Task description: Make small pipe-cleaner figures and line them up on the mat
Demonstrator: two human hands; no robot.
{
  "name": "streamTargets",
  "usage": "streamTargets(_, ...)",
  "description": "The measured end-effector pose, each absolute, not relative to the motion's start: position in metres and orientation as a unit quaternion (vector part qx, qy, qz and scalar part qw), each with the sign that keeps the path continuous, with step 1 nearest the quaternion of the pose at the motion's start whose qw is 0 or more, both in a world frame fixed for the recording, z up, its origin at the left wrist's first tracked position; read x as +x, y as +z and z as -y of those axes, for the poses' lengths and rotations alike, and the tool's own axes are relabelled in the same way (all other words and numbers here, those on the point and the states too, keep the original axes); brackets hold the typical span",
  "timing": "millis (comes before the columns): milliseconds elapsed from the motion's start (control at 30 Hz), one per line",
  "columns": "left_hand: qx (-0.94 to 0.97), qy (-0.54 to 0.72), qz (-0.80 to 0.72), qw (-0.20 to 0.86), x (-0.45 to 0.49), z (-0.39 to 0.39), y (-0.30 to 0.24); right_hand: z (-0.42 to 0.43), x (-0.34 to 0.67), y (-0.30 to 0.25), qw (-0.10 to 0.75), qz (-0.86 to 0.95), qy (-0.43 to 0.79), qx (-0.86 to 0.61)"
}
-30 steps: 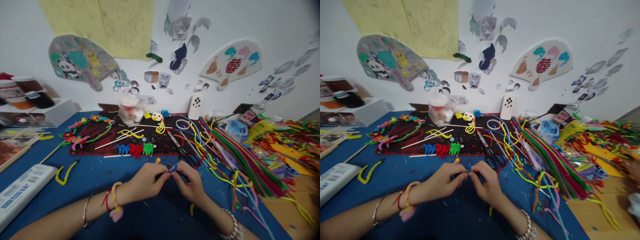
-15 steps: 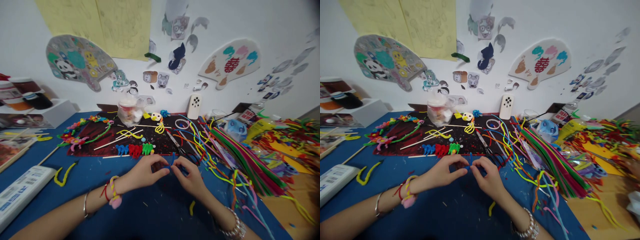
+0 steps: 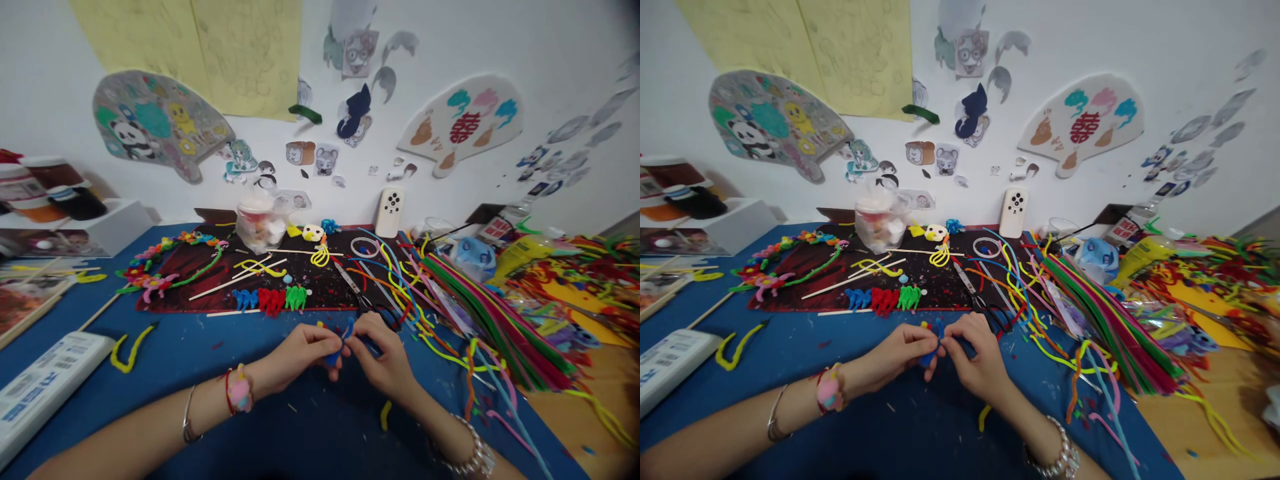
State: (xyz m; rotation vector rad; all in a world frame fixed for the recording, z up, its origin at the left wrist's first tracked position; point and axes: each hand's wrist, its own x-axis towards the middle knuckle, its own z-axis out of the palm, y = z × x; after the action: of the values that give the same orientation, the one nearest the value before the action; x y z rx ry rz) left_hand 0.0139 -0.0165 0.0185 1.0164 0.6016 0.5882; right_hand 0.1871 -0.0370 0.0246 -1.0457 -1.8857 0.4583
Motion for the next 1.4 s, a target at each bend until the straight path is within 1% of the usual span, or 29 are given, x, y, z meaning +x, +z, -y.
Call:
streamTargets(100,0.495,0.263,-0.275,0.781,0.01,0.009,0.024,0.032,0.191,0.024,0.442,0.751,0.212,-0.443)
streamTargets(233,0.53,0.247,-0.29,0.758,0.005,0.003,0.03,0.029,0.193,0.02,0.442,0.747,0.206,-0.452)
streamTargets(400,0.488,0.205,-0.279,0.801,0.006,0.002,0.028,0.031,0.193,0.021,0.437,0.756,0.222,-0.433)
streamTargets(600,0.603,0.191,-0.316,0.707,0.009,0.004,0.024,0.033,0.192,0.024,0.396,0.787,0.252,-0.4)
streamTargets(700,0.617,0.202,-0.32,0.69,0.011,0.006,0.023,0.032,0.191,0.022,0.398,0.782,0.26,-0.403)
streamTargets(833,0.597,0.254,-0.339,0.681,0.012,0.006,0.021,0.031,0.192,0.019,0.4,0.767,0.28,-0.416)
streamTargets(967,0.537,0.261,-0.345,0.724,0.009,0.005,0.023,0.03,0.194,0.017,0.39,0.76,0.292,-0.431)
streamTargets(1133,0.465,0.19,-0.288,0.815,0.004,0.004,0.022,0.029,0.195,0.017,0.39,0.762,0.295,-0.424)
streamTargets(1400,0.417,0.181,-0.257,0.853,0.004,0.003,0.016,0.03,0.195,0.021,0.373,0.775,0.309,-0.406)
